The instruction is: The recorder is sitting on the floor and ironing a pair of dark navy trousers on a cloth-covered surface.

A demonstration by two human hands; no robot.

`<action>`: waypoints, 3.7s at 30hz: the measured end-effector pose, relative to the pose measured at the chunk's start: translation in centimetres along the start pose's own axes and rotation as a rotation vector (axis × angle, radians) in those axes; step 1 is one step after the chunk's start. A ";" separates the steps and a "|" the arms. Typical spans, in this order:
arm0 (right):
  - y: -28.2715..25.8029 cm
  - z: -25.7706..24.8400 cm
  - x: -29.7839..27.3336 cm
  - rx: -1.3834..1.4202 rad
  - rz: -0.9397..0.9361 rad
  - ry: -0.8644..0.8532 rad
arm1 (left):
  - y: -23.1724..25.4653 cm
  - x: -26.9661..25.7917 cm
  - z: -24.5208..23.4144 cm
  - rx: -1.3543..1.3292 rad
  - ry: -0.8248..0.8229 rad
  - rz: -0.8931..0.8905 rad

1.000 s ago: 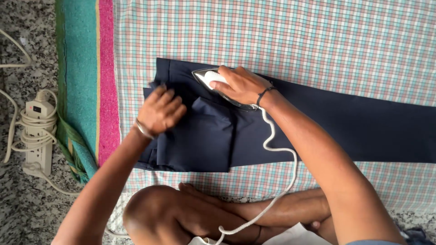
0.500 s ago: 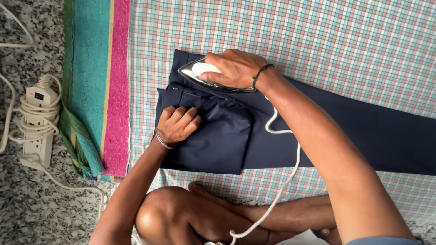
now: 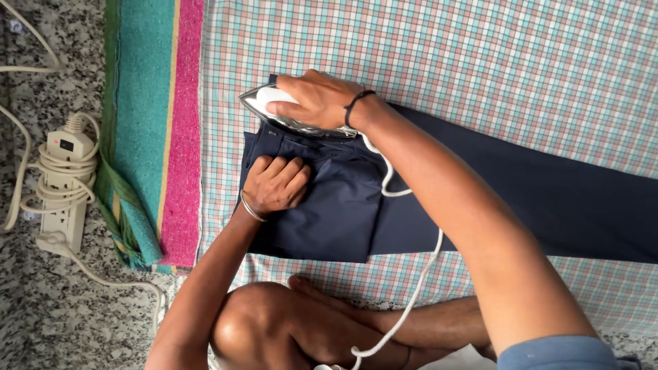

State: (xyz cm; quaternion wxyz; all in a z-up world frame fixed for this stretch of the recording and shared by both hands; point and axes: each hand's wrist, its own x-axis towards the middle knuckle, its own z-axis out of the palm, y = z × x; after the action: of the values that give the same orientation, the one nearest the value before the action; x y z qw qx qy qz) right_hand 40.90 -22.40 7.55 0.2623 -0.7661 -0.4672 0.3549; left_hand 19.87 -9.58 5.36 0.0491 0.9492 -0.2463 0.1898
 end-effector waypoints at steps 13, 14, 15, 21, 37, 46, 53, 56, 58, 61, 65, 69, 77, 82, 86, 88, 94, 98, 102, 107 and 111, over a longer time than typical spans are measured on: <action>2.4 -1.4 -7.0 -0.104 0.146 -0.131 | -0.1 0.1 0.3 -0.077 -0.026 -0.042; 1.8 -1.5 -6.2 -0.110 0.146 -0.129 | -0.2 0.3 0.3 -0.075 -0.021 -0.042; 1.1 -1.4 -5.4 -0.081 0.074 -0.063 | -0.2 0.2 0.2 -0.077 -0.033 -0.043; -0.5 0.3 1.0 -0.013 -0.004 0.079 | -0.2 0.5 -0.3 -0.108 -0.059 -0.047; 7.4 6.3 -23.0 0.100 0.337 0.303 | 0.8 2.0 -1.5 -0.111 -0.087 -0.092; 1.4 13.8 -24.4 0.415 0.588 0.637 | -0.1 11.2 -1.6 -0.185 -0.288 -0.006; 4.4 12.0 -17.4 0.473 0.467 0.847 | 4.9 11.2 0.0 0.226 0.045 -0.016; 3.7 9.8 -16.1 0.288 0.633 0.792 | 6.3 7.6 3.8 -0.132 -0.215 -0.269; 3.7 8.9 -16.0 0.209 0.709 0.853 | 6.7 7.7 4.0 -0.128 -0.216 -0.233; 6.0 9.4 -18.3 0.223 0.807 0.872 | 6.8 6.9 5.0 -0.110 -0.391 -0.384; 11.9 9.7 -25.4 0.287 0.914 0.852 | 6.5 7.2 5.1 -0.161 -0.455 -0.405; 12.7 8.0 -31.1 0.212 0.909 0.943 | 6.6 7.2 5.3 -0.168 -0.472 -0.416; 9.1 11.2 -26.8 0.176 0.590 0.762 | 7.0 6.5 4.6 -0.192 -0.330 -0.404; 7.9 8.2 -24.9 -0.045 0.367 0.525 | 5.8 7.0 4.8 -0.129 -0.245 -0.359; 8.2 3.5 -21.9 -0.040 0.326 0.418 | 5.1 9.4 3.5 -0.147 -0.232 -0.410; 8.2 2.2 -19.1 -0.002 0.296 0.370 | 4.4 8.7 3.5 -0.160 -0.140 -0.371; 7.5 1.7 -13.4 0.175 0.244 0.534 | 3.6 6.7 4.7 -0.210 -0.050 -0.350; 7.6 6.6 -15.8 0.115 0.146 0.657 | 3.2 5.9 5.1 -0.235 -0.025 -0.349; 3.9 9.3 -22.7 0.161 0.280 0.607 | 3.4 6.6 3.2 -0.256 0.037 -0.231; 2.9 11.5 -26.1 0.198 0.248 0.557 | 2.9 6.6 -0.8 -0.201 -0.032 -0.174; 3.9 9.5 -23.1 0.184 0.236 0.493 | 3.7 7.0 -3.6 -0.220 -0.091 -0.006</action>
State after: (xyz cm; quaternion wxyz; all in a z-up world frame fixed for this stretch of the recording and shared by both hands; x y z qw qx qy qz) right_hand 28.32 -44.28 5.79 0.3931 -0.8514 -0.2629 0.2270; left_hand 22.52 -15.28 11.39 0.1422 0.9464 -0.2648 0.1182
